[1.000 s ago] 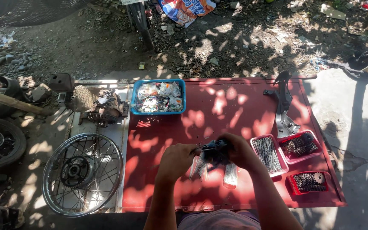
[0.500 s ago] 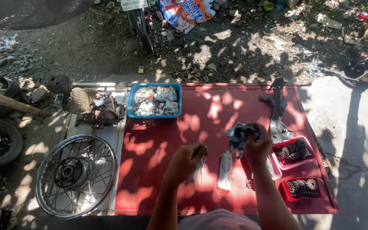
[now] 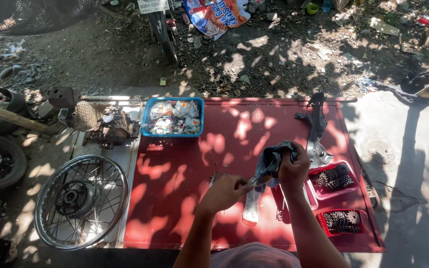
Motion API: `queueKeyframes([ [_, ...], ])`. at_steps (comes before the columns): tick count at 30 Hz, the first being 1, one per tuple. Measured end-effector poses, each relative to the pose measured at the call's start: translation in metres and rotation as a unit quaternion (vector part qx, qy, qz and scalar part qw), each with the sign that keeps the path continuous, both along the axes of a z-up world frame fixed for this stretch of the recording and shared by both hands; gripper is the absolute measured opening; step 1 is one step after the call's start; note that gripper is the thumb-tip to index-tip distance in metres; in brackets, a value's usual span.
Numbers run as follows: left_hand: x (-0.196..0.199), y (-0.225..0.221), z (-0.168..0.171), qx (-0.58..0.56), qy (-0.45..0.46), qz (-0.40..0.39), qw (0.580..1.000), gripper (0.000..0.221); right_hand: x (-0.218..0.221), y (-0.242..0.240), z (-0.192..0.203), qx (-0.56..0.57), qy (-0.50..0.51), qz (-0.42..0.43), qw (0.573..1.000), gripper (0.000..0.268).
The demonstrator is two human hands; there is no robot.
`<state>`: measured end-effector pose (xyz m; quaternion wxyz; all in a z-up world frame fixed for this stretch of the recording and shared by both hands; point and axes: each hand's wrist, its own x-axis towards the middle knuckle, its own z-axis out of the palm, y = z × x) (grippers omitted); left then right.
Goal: Cleaning and sorting individual motorcycle wheel spokes using a cloth on a workbench.
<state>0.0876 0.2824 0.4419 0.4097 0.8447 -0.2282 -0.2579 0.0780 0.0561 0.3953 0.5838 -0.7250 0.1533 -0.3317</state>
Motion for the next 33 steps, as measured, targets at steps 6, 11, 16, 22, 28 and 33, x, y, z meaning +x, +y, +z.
queueKeyframes([
  [6, 0.003, 0.017, -0.042, -0.404, 0.3, -0.03, 0.864, 0.044, -0.013, -0.005, 0.024, -0.091, 0.097, 0.075, 0.988, 0.023],
  [11, 0.01, -0.006, 0.004, -0.57, 0.321, 0.063, 0.754, 0.059, -0.017, -0.015, -0.012, -0.027, 0.119, 0.256, 0.959, 0.023],
  [16, 0.015, -0.016, -0.017, -0.263, 0.048, 0.18, 0.947, 0.049, -0.019, -0.028, -0.009, 0.089, 0.078, 0.323, 0.939, 0.017],
  [22, -0.003, -0.012, -0.044, -0.257, 0.152, -0.111, 0.948, 0.038, -0.012, -0.034, -0.004, 0.147, 0.016, 0.145, 0.978, 0.017],
  [28, 0.009, -0.018, -0.023, -0.551, 0.264, -0.05, 0.79, 0.067, -0.012, -0.012, -0.007, 0.076, 0.073, 0.212, 0.972, 0.019],
  [33, 0.021, -0.014, 0.003, -0.219, 0.016, 0.146, 0.964, 0.064, -0.018, -0.009, 0.004, 0.061, 0.094, 0.335, 0.935, 0.015],
])
